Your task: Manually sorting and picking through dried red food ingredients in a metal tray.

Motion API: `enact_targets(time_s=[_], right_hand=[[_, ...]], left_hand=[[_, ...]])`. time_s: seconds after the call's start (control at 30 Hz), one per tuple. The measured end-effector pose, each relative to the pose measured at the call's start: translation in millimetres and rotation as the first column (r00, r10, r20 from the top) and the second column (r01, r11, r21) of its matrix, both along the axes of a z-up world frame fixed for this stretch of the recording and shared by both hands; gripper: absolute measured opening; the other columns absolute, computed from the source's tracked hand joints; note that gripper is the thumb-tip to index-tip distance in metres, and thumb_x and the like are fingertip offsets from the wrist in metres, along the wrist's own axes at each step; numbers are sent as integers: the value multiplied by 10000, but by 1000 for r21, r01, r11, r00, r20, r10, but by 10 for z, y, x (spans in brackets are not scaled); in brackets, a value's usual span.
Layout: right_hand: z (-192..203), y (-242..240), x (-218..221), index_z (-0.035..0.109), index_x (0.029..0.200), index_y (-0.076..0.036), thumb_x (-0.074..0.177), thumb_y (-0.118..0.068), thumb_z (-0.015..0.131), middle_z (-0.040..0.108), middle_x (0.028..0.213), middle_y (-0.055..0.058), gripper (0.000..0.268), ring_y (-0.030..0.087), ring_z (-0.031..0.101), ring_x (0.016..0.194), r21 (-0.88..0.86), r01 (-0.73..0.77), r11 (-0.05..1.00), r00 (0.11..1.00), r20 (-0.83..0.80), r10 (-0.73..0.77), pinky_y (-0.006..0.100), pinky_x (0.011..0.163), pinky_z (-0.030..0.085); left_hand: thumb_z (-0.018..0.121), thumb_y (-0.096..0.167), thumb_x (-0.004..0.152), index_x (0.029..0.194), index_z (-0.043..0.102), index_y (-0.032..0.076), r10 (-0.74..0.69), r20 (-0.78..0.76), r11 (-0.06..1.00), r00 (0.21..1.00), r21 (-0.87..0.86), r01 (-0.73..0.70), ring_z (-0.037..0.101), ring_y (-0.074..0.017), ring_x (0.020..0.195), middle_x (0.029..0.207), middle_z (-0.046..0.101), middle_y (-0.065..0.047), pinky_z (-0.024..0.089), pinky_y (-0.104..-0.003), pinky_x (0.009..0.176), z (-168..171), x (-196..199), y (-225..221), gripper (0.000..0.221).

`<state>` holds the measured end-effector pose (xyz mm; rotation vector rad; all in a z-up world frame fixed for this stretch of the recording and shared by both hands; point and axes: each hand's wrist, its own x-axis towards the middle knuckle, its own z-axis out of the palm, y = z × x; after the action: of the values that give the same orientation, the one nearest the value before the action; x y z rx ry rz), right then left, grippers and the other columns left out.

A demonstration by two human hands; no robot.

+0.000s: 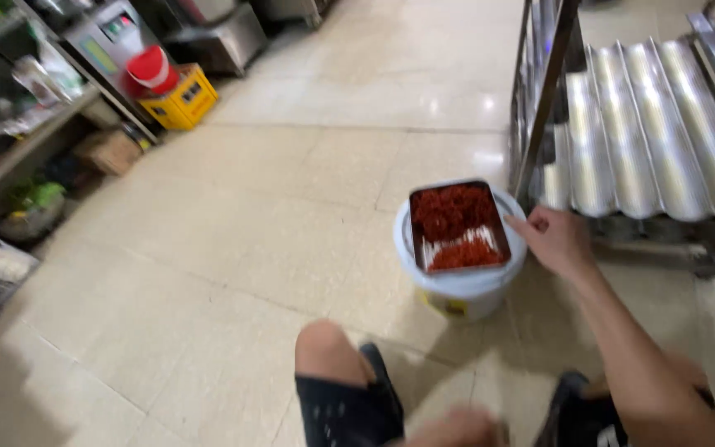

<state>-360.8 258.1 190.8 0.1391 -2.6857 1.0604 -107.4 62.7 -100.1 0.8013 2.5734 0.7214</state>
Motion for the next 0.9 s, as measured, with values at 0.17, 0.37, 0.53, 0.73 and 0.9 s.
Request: enact_targets(time_s=[0.17, 0.37, 0.53, 0.73, 0.9], right_hand=[[46, -75, 21, 749, 998, -84, 963, -423, 699, 726, 792, 124, 345, 221, 670, 689, -13, -27, 1000, 994, 109, 28, 409, 640, 520], [-398, -314, -608, 807, 1098, -178, 944, -398, 694, 788, 1004, 77, 292, 266, 747, 875, 302, -113, 947, 971, 235, 41, 443, 817, 589], [-699, -593, -1030, 831, 1055, -196, 945, -383, 720, 787, 1009, 96, 244, 323, 740, 932, 483, -104, 870, 958, 284, -43, 481, 874, 593], [-786, -563, -1149, 843, 1024, -214, 889, -333, 770, 777, 986, 94, 194, 321, 738, 914, 514, -72, 855, 932, 340, -126, 489, 865, 584], [-793, -224, -984, 834, 1062, -165, 907, -366, 773, 802, 967, 89, 261, 245, 764, 826, 342, -247, 907, 954, 249, 166, 410, 853, 614]], left_hand=[[582, 319, 983, 1097, 747, 130, 72, 14, 951, 997, 302, -72, 696, -293, 790, 899, 740, -142, 553, -451, 697, 1939, -1268, -469, 276], [565, 430, 1025, 981, 761, 69, 408, 88, 794, 909, 458, -401, 670, -177, 621, 736, 730, -90, 543, -378, 605, 2376, -2676, -960, 413], [581, 406, 996, 1004, 758, 114, 486, 121, 839, 865, 213, -501, 679, -170, 596, 733, 739, -76, 567, -361, 594, 2528, -2824, -911, 342], [623, 412, 977, 906, 787, 118, 192, -25, 977, 981, -93, -193, 622, -176, 606, 731, 700, -62, 564, -351, 599, 2538, -2751, -827, 344], [622, 457, 984, 1397, 531, 8, 878, 95, 390, 470, 428, -816, 642, -283, 976, 1143, 619, -194, 529, -474, 837, 2233, -2871, -1233, 617]])
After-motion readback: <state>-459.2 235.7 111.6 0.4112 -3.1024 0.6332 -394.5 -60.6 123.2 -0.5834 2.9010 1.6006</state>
